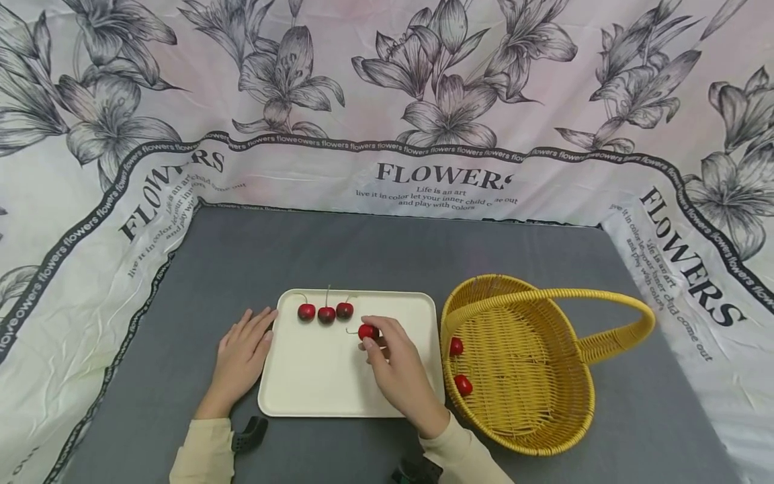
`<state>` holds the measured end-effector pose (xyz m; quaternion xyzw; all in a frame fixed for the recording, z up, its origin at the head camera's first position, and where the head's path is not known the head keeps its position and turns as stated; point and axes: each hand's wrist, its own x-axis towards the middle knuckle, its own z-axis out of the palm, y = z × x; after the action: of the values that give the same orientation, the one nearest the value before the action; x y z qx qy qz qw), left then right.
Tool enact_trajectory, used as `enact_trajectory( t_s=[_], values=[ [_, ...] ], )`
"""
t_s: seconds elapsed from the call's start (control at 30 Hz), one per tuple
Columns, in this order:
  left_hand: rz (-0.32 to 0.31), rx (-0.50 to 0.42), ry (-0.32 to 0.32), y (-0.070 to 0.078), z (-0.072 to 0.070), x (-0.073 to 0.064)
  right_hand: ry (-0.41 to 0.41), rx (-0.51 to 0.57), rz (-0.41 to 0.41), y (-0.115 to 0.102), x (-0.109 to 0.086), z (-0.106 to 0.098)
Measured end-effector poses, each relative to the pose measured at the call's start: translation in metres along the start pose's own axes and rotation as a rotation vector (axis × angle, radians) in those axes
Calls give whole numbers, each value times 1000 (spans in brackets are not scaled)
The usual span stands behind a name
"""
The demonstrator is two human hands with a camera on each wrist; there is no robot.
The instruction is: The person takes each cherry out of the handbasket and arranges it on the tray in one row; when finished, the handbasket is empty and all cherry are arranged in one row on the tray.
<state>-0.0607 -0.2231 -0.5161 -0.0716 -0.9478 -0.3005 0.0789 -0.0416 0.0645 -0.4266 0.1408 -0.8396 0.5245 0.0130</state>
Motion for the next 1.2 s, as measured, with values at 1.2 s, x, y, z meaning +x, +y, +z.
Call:
enact_trajectory(
  t_s=[1.2],
  values=[
    [-2,7,-16,-2,-1,1,109,-323,144,63,53,39]
  ],
)
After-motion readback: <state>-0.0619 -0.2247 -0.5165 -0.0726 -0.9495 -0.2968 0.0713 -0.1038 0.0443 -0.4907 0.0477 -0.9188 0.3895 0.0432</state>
